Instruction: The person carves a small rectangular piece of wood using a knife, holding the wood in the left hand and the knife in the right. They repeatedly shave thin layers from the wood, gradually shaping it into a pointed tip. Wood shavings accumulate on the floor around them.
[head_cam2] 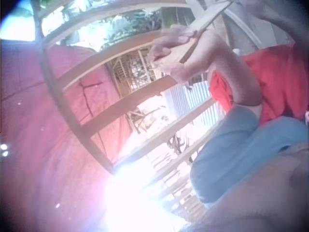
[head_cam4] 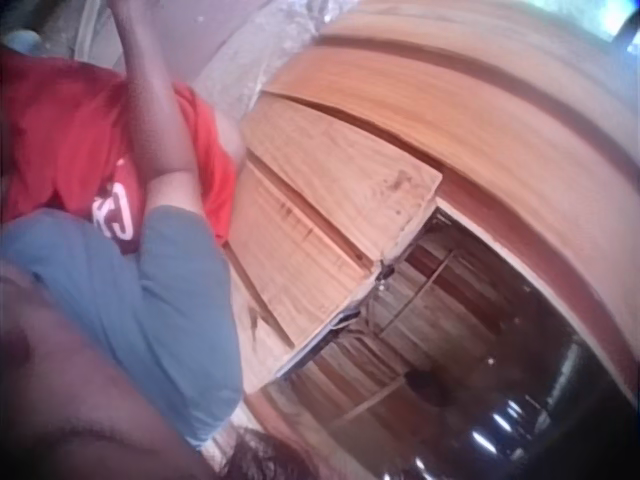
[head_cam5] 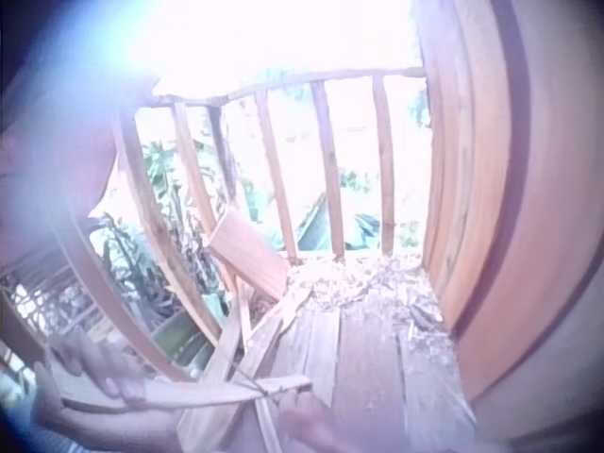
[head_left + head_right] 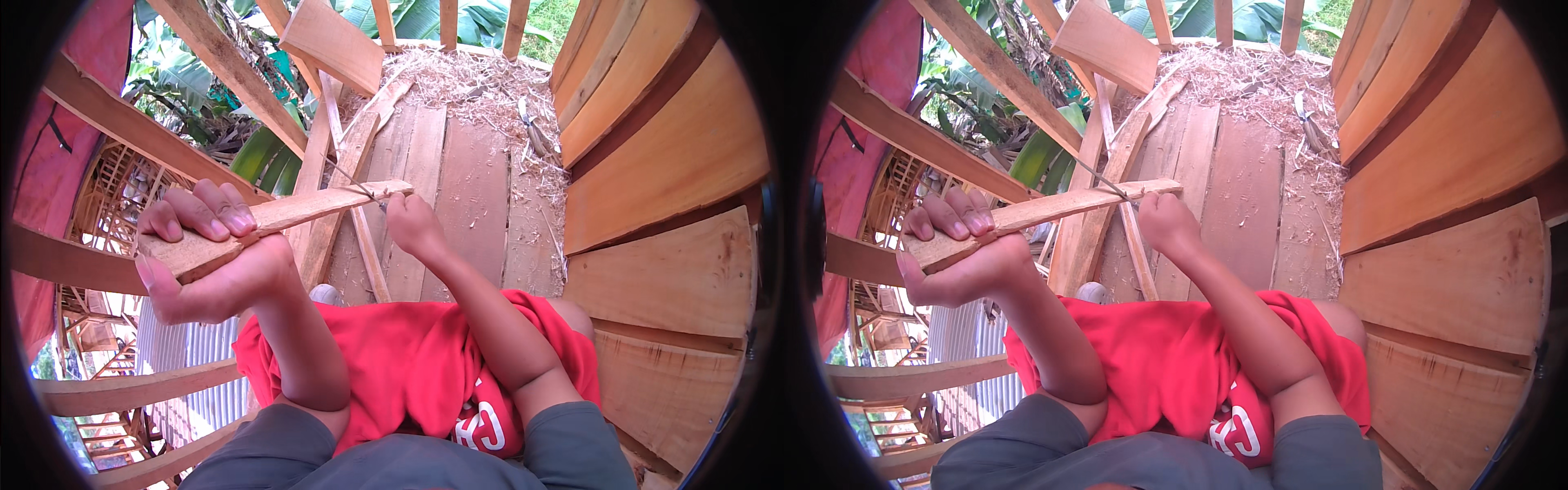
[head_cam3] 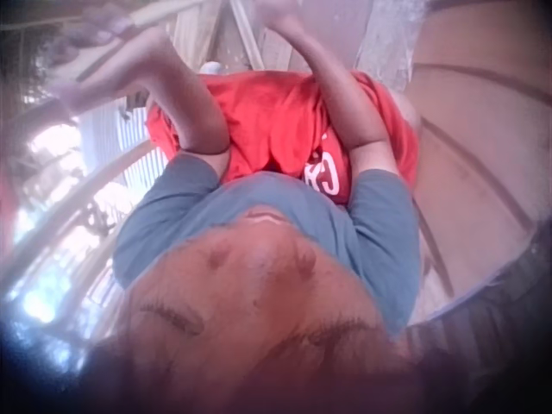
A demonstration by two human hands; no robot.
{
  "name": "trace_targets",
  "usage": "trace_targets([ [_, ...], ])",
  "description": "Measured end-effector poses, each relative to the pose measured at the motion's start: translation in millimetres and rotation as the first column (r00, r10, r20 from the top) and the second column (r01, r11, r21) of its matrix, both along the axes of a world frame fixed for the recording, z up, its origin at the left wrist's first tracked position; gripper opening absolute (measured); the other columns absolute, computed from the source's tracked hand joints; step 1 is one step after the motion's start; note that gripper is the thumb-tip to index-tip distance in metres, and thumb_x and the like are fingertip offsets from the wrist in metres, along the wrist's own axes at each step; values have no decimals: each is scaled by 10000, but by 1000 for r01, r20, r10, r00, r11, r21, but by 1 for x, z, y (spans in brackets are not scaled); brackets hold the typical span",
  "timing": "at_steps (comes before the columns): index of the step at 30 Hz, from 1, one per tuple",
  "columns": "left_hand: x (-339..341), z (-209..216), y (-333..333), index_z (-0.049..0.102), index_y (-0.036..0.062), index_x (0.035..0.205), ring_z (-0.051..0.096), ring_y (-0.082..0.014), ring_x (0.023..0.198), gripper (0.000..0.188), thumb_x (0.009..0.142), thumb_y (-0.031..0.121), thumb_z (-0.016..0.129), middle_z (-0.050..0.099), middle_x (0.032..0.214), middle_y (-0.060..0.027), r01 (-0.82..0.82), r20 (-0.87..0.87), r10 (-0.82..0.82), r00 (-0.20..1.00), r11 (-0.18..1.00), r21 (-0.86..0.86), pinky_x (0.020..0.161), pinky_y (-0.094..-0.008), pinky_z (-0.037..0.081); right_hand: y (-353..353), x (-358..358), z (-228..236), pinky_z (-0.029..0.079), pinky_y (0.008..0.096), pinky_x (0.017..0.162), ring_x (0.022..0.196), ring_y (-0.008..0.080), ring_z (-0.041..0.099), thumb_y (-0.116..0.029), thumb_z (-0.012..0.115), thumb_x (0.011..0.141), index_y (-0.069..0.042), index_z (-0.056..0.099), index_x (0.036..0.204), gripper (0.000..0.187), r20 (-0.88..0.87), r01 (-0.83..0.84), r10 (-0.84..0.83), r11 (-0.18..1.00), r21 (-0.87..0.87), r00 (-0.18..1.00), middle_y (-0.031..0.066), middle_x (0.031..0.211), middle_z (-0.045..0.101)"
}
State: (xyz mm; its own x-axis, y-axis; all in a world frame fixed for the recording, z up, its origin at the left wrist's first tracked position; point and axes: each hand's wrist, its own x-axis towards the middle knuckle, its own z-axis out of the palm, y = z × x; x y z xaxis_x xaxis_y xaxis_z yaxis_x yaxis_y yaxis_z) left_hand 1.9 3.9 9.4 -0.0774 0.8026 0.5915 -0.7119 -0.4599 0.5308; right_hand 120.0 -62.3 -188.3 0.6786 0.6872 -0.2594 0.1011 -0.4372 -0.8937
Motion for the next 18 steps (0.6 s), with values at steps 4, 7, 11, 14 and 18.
trace_targets([
  [4,1,1,-1,368,94,755,271,-111,386,446,791,529,460,322,524,-26,48,9,-48,999,999,19,356,-230,228,-2,-1,0,453,507,893,924,474,618,-340,286,960,65,665,846,566,-77,-25,24,999,-22,997,318,893,640],
  [7,-2,-2,1,371,92,757,277,-115,388,450,785,531,469,323,525,-26,24,0,-24,1000,1000,-7,357,-235,232,-8,-4,20,462,507,869,895,473,622,-341,272,972,55,665,819,578,-29,-20,18,999,-51,999,306,856,644],
  [11,-8,-3,6,372,88,759,282,-116,391,449,782,524,479,327,525,-27,82,15,-83,996,996,43,358,-240,237,-12,-17,46,464,521,826,839,471,623,-334,258,990,38,650,758,589,-45,-146,152,983,109,987,297,786,637],
  [14,3,-1,-7,373,83,760,271,-112,390,449,785,518,480,328,525,-28,51,17,-52,999,998,19,359,-237,234,-6,5,5,459,538,799,813,472,619,-327,261,996,28,633,718,585,58,58,-57,998,-14,997,308,758,621],
  [18,-1,-2,0,375,79,766,257,-111,383,448,793,515,476,320,515,-28,43,29,-43,999,999,17,358,-231,230,-11,-16,39,450,553,818,832,508,595,-328,272,993,34,641,742,574,44,-113,109,989,97,993,319,784,621],
])
